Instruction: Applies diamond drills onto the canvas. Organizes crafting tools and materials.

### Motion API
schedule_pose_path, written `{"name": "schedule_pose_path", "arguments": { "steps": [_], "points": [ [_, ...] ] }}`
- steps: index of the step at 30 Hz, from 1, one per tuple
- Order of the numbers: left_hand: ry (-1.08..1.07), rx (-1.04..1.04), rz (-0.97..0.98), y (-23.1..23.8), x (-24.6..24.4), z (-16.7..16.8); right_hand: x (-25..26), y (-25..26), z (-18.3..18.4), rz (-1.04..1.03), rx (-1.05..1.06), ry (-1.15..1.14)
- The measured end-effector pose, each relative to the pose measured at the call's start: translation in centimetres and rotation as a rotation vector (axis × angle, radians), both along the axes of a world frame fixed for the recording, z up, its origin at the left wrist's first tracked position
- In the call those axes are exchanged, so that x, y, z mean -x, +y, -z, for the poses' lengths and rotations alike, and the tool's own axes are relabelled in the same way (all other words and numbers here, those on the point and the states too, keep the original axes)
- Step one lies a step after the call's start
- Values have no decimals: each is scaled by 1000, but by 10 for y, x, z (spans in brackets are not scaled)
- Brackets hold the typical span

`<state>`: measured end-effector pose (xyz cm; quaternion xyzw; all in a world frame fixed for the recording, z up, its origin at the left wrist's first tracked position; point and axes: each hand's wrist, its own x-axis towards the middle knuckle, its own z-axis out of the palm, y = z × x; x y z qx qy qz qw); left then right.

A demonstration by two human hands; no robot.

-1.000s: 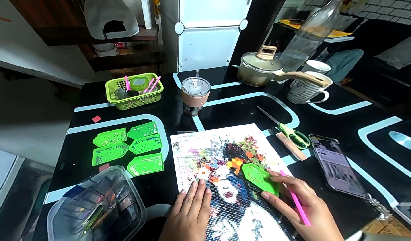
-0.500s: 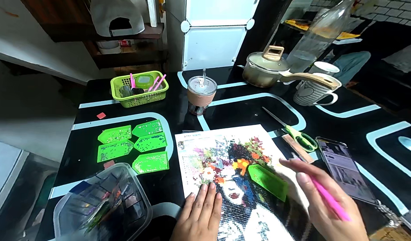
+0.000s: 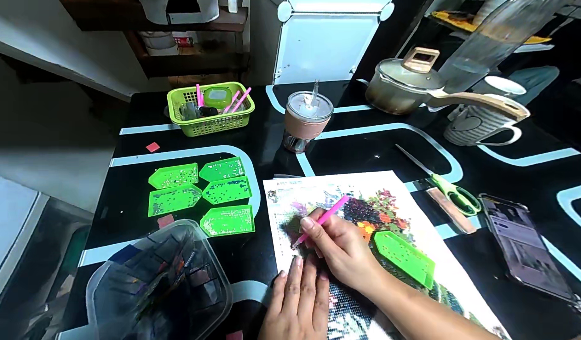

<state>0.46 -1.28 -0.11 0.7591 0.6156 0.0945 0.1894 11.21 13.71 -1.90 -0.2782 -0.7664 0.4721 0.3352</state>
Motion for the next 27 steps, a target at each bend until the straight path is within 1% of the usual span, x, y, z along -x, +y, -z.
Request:
{"name": "schedule_pose_path", "arguments": {
  "steps": [10,15,20,24,27],
  "points": [
    [19,-8,1,1,0,-1,0,-1,4,-22,-116,-10],
    [6,-5,-2,1,0,-1,1,-1,5,-7,-120,-17],
    [12,-12,2,1,0,0,-1,0,5,36,-44,16],
    [15,-17,3,1,0,0,0,0,7,26,-122,-2],
    [30,-22,4,1,0,0,1,0,6,17,-138,-11]
  ]
}}
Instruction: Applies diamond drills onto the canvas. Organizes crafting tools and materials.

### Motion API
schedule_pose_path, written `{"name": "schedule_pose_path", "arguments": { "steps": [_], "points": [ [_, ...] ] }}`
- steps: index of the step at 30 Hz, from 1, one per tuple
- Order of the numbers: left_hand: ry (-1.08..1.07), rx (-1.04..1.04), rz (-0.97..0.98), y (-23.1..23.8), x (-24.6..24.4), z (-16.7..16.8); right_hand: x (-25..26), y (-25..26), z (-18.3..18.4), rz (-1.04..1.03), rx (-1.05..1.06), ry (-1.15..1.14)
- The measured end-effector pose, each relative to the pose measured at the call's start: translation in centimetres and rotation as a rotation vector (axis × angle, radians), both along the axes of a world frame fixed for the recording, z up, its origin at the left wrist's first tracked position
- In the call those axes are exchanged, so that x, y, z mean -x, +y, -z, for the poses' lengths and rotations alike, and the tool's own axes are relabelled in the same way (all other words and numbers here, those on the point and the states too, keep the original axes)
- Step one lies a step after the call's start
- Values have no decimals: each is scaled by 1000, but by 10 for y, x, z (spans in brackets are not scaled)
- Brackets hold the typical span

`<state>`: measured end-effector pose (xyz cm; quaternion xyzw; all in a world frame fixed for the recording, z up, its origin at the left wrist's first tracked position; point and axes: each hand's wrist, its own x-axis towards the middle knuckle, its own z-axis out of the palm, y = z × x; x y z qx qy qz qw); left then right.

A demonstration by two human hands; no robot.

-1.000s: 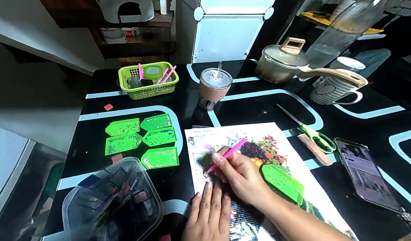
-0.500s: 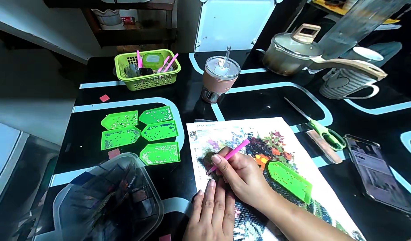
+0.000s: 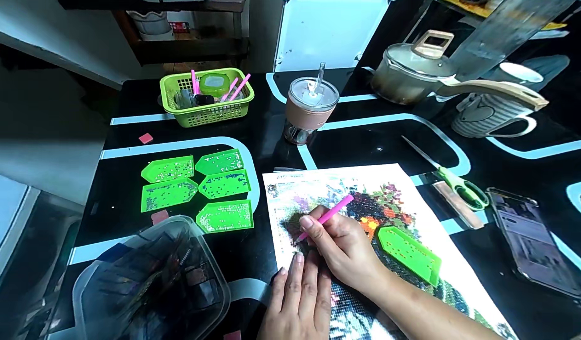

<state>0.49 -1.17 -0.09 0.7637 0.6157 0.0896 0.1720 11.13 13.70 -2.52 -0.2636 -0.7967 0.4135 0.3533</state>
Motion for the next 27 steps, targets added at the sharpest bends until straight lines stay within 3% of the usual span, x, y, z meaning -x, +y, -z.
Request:
{"name": "schedule_pose_path", "arguments": {
  "steps": [23,27],
  "points": [
    [0,17,4,0,0,-1,1,0,0,1,29,20],
    [-12,32,6,1,1,-1,-1,-2,2,67,100,109]
  ]
}}
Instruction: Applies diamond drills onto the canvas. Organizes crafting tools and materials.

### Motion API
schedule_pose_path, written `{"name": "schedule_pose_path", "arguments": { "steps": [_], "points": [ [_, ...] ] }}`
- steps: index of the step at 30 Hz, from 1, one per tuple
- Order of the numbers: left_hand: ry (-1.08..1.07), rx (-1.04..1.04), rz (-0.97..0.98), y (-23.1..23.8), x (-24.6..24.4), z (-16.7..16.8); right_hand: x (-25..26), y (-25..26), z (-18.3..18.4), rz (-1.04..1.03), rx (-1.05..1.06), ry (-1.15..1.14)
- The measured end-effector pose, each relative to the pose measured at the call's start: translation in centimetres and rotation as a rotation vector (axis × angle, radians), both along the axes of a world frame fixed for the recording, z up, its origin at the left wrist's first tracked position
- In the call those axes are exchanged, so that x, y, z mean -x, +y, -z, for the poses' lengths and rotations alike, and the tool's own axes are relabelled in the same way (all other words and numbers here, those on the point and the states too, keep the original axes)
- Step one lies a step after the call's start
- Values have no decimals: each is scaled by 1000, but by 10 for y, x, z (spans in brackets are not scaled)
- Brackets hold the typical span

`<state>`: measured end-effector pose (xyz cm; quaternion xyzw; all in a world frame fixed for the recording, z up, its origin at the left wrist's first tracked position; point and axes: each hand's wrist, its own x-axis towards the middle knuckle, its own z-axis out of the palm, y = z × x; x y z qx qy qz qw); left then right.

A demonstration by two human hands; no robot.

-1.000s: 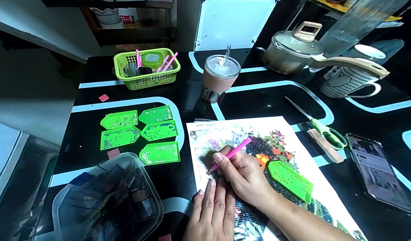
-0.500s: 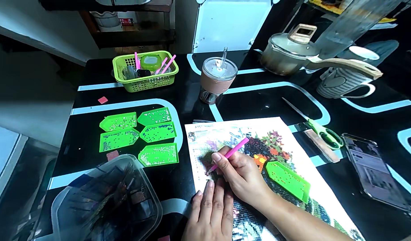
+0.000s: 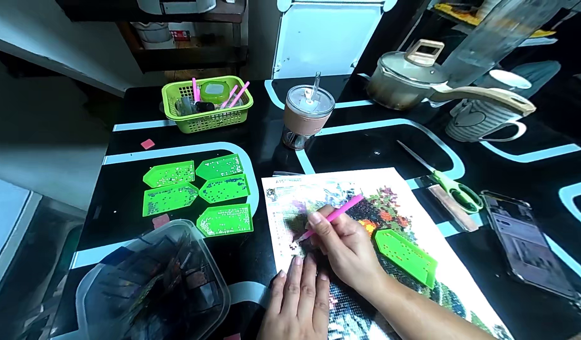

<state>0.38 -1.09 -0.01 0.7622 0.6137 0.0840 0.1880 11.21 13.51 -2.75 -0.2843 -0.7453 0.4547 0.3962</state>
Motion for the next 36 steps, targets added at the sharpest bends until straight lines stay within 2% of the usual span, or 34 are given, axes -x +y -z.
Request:
{"name": "schedule_pose_path", "arguments": {
  "steps": [12,21,23,27,30,32,36],
  "points": [
    [-2,-10,7,0,1,-1,1,0,3,5,-155,-91],
    [-1,1,5,0,0,-3,2,0,2,-2,-166,-94],
    [-1,-6,2,1,1,-1,2,1,1,18,-75,-82],
    [-21,21,11,1,1,-1,0,11,-13,109,462,125],
    [-13,15,15,1,2,-1,-6,23,-31,111,709,257],
    [-14,-1,11,1,2,0,-19,31,-48,108,671,278],
    [-26,10,9,2,3,-2,-59,39,-76,103,250,214]
  ]
}}
